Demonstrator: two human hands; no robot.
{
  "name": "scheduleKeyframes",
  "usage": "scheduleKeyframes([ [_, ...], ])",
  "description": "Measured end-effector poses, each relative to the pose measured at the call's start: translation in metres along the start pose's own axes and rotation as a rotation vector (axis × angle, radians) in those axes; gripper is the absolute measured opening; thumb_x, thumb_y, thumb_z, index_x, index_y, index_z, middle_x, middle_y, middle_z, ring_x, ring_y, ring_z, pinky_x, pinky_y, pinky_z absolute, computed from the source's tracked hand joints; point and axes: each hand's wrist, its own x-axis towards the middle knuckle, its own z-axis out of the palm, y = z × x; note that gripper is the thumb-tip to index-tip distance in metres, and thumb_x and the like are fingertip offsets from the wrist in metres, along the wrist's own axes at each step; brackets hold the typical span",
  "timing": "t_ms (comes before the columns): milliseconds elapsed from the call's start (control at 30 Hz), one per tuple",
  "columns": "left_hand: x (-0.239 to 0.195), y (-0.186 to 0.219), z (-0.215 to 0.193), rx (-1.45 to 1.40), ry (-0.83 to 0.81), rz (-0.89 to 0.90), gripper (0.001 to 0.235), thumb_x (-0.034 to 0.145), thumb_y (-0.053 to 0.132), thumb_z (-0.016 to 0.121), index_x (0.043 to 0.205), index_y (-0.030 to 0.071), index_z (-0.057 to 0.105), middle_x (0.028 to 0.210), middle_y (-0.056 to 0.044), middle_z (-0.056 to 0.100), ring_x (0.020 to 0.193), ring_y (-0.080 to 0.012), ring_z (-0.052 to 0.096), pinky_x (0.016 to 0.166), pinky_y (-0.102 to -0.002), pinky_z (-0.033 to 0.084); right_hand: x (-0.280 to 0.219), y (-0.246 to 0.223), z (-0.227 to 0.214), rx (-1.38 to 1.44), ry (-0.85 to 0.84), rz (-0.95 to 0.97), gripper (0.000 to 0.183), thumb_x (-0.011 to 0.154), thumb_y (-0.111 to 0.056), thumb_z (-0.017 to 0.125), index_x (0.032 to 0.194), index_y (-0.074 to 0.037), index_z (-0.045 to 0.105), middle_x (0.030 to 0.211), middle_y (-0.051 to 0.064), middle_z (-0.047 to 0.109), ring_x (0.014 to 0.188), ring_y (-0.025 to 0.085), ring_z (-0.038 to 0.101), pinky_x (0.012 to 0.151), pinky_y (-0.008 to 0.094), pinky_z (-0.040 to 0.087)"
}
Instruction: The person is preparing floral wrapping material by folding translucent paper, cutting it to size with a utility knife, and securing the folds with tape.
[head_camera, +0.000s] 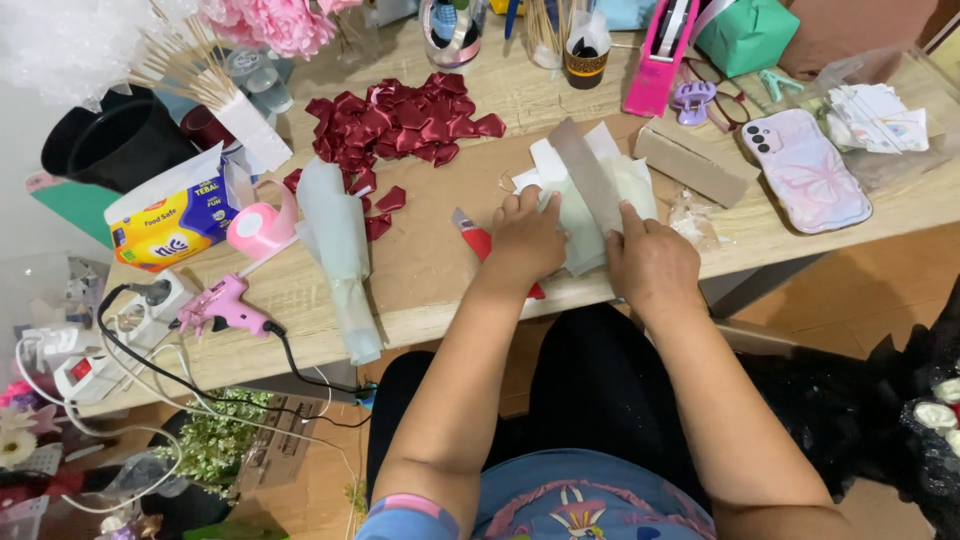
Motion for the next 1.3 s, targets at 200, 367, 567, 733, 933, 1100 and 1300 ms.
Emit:
scheduleKeyframes([
  [200, -0.004, 0.002, -0.011, -0.039, -0.024, -0.056, 0.065, 0.100, 0.044, 0.052, 0.158, 0.016, 0.041, 0.160, -0.012, 0.022, 0.132, -0.0358, 0.031, 0.104, -0.042, 0.028, 0.013, -0.003, -0.011, 0.237, -0.147, 0.179, 0.043, 0.097, -0.037, 0.059, 0.138, -0.029, 0.070, 0.094, 0.008, 0.076, 0.092, 0.032, 0.074, 0.079, 0.045, 0.059],
  [367, -0.004, 0.001, -0.006, -0.032, -0.006, -0.060, 0.065, 0.099, 0.044, 0.053, 0.158, 0.018, 0.042, 0.160, -0.011, 0.020, 0.135, -0.0366, 0.026, 0.107, -0.044, 0.024, 0.015, -0.020, -0.020, 0.122, -0.361, 0.174, 0.048, 0.100, -0.048, 0.049, 0.141, -0.031, 0.067, 0.106, 0.004, 0.076, 0.096, 0.028, 0.074, 0.081, 0.043, 0.059],
  [567, -0.021, 0.006, -0.005, -0.059, 0.242, 0.007, 0.059, 0.099, 0.035, 0.060, 0.151, 0.010, 0.049, 0.158, -0.012, 0.026, 0.140, -0.0355, 0.025, 0.116, -0.048, 0.013, 0.007, -0.012, -0.009, 0.049, 0.067, -0.045, 0.031, 0.094, -0.041, 0.067, 0.115, -0.022, 0.080, 0.104, 0.008, 0.057, 0.089, 0.035, 0.069, 0.068, 0.044, 0.058],
  [733, -0.061, -0.034, 0.013, -0.068, 0.770, 0.122, 0.041, 0.103, 0.031, 0.053, 0.135, 0.008, 0.064, 0.122, -0.011, 0.059, 0.118, -0.0318, 0.051, 0.104, -0.048, 0.031, 0.000, 0.001, -0.032, 0.144, 0.244, -0.183, 0.031, 0.094, -0.040, 0.074, 0.117, -0.020, 0.080, 0.103, 0.005, 0.058, 0.082, 0.030, 0.070, 0.066, 0.039, 0.057],
  [933, -0.159, -0.118, -0.012, 0.218, 0.662, -0.563, 0.075, 0.094, 0.058, 0.059, 0.150, 0.012, 0.041, 0.140, -0.019, 0.051, 0.124, -0.0394, 0.048, 0.099, -0.051, 0.043, -0.011, -0.009, -0.076, 0.367, 0.310, -0.316, 0.018, 0.105, -0.015, 0.076, 0.118, -0.005, 0.083, 0.109, 0.012, 0.061, 0.081, 0.027, 0.061, 0.059, 0.038, 0.051],
  [1100, -0.187, -0.168, 0.009, -0.333, 0.603, -0.608, 0.076, 0.091, 0.035, 0.054, 0.158, 0.004, 0.032, 0.130, -0.024, 0.055, 0.117, -0.0433, 0.054, 0.088, -0.057, 0.049, -0.015, -0.037, -0.092, 0.644, 0.301, -0.407, 0.016, 0.098, 0.000, 0.078, 0.114, -0.003, 0.078, 0.105, 0.018, 0.063, 0.087, 0.031, 0.064, 0.068, 0.041, 0.052],
  [1300, -0.200, -0.103, -0.003, -1.550, 0.627, -0.080, 0.074, 0.100, 0.022, 0.059, 0.160, -0.004, 0.023, 0.134, -0.025, 0.055, 0.105, -0.0274, 0.065, 0.090, -0.042, 0.058, -0.015, -0.083, -0.134, 0.940, 0.385, -0.441, 0.016, 0.088, -0.007, 0.081, 0.105, -0.009, 0.082, 0.091, 0.010, 0.067, 0.069, 0.028, 0.066, 0.067, 0.035, 0.057],
])
